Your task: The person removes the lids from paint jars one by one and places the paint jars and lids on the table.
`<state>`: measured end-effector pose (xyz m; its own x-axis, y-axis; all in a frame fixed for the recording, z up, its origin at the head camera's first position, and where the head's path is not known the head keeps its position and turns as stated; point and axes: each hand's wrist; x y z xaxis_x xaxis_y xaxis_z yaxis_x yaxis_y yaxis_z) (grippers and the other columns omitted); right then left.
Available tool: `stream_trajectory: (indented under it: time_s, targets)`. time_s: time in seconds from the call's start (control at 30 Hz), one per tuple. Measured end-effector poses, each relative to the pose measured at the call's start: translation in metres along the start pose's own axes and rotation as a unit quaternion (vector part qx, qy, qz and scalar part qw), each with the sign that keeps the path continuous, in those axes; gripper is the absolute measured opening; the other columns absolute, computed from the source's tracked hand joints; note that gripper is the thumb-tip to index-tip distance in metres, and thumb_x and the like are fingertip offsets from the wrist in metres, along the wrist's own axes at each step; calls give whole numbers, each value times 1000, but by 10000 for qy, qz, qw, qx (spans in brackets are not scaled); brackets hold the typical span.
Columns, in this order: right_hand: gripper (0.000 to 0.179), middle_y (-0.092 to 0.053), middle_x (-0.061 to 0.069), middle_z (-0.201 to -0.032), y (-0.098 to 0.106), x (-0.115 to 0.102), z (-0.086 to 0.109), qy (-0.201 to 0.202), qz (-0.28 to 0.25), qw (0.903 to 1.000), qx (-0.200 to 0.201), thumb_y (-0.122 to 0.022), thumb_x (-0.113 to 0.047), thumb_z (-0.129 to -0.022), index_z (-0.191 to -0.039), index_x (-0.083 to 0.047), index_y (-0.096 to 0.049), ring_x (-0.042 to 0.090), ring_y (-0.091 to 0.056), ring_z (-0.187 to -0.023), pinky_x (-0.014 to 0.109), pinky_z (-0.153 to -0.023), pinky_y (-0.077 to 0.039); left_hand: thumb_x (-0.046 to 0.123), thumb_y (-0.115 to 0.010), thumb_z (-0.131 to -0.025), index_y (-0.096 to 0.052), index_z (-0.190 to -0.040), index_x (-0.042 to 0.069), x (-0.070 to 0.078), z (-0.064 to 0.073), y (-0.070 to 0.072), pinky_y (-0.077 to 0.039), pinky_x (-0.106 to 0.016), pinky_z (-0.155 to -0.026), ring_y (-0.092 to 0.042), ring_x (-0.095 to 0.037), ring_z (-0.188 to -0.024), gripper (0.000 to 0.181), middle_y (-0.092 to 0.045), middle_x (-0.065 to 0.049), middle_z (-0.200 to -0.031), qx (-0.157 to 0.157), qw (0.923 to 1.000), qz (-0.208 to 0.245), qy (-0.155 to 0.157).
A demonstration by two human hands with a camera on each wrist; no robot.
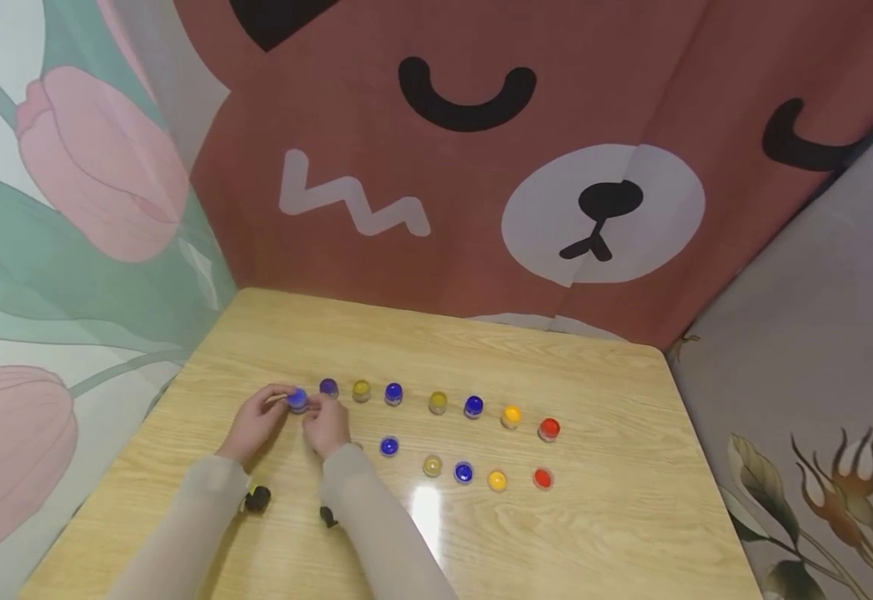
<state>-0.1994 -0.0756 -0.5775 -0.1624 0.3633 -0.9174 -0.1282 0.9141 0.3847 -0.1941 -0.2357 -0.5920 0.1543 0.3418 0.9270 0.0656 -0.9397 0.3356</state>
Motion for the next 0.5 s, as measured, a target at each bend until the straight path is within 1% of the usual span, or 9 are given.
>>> stream_trajectory:
  time_s: [0.03,0.07,0.13,0.2,0.27,0.37,0.43,0.5]
  targets:
    - [22,-75,16,-95,0,0,0,-24,-18,10000,56,-63,11,-85,-105,7,-71,23,-74,-88,18,-74,-58,-2,-55,-102,-66,-120,-3,0,0,0,-47,-17,-100,-56,-37,-126,21,-63,-22,-130,-42,9998,167,58]
    - [20,-75,15,-94,-1,1,0,-45,-14,9999,112,-64,11,-85,-103,6,-71,22,-74,-86,18,-73,-58,-2,-54,-103,-64,-122,-4,0,1,1,-45,-13,-98,-56,-38,-126,23,-62,-23,-131,-104,9997,232,69]
    - [17,-75,15,-92,-1,2,0,-106,-24,9997,215,-66,11,-84,-100,6,-71,21,-74,-85,19,-72,-59,-1,-52,-103,-60,-128,-6,1,2,1,-44,-11,-97,-54,-40,-127,26,-59,-26,-134,-237,9991,330,145]
    - [16,-75,14,-91,-2,2,-1,-208,-29,9994,286,-67,11,-83,-98,5,-70,20,-74,-84,19,-71,-59,1,-51,-105,-57,-134,-6,2,3,1,-46,-20,-101,-53,-42,-128,31,-57,-27,-137,-366,9987,276,209]
    - [15,-75,14,-90,-3,2,-1,-271,-13,9990,341,-68,11,-83,-97,5,-70,20,-74,-83,19,-71,-59,4,-49,-106,-54,-139,-5,3,3,1,-45,-34,-109,-50,-43,-132,35,-54,-27,-141,-502,9984,114,236]
    - [16,-75,14,-89,-3,0,-1,-316,-2,9987,391,-70,12,-82,-97,6,-71,20,-74,-83,20,-71,-59,7,-47,-108,-53,-143,-3,3,3,2,-35,-52,-116,-44,-43,-138,37,-50,-26,-147,-642,9974,84,326]
    - [17,-75,13,-88,-3,-1,-2,-310,36,9986,422,-71,12,-81,-96,7,-72,20,-74,-82,20,-70,-59,8,-46,-108,-52,-143,-3,2,3,2,-30,-56,-118,-40,-43,-141,37,-48,-26,-148,-704,9968,133,355]
    - [17,-75,13,-87,-3,-2,-2,-319,56,9985,450,-72,11,-80,-96,7,-73,19,-73,-80,20,-70,-59,8,-46,-108,-53,-143,-2,1,4,2,-29,-57,-119,-39,-42,-141,37,-48,-25,-149,-707,9965,186,401]
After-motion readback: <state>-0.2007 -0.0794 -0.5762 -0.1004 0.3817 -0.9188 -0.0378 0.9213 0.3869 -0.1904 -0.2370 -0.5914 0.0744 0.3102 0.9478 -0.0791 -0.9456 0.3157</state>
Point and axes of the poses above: each hand's wrist, its own z-axis away from the middle knuckle, its own y-axis out of the back of the hand, x = y × z
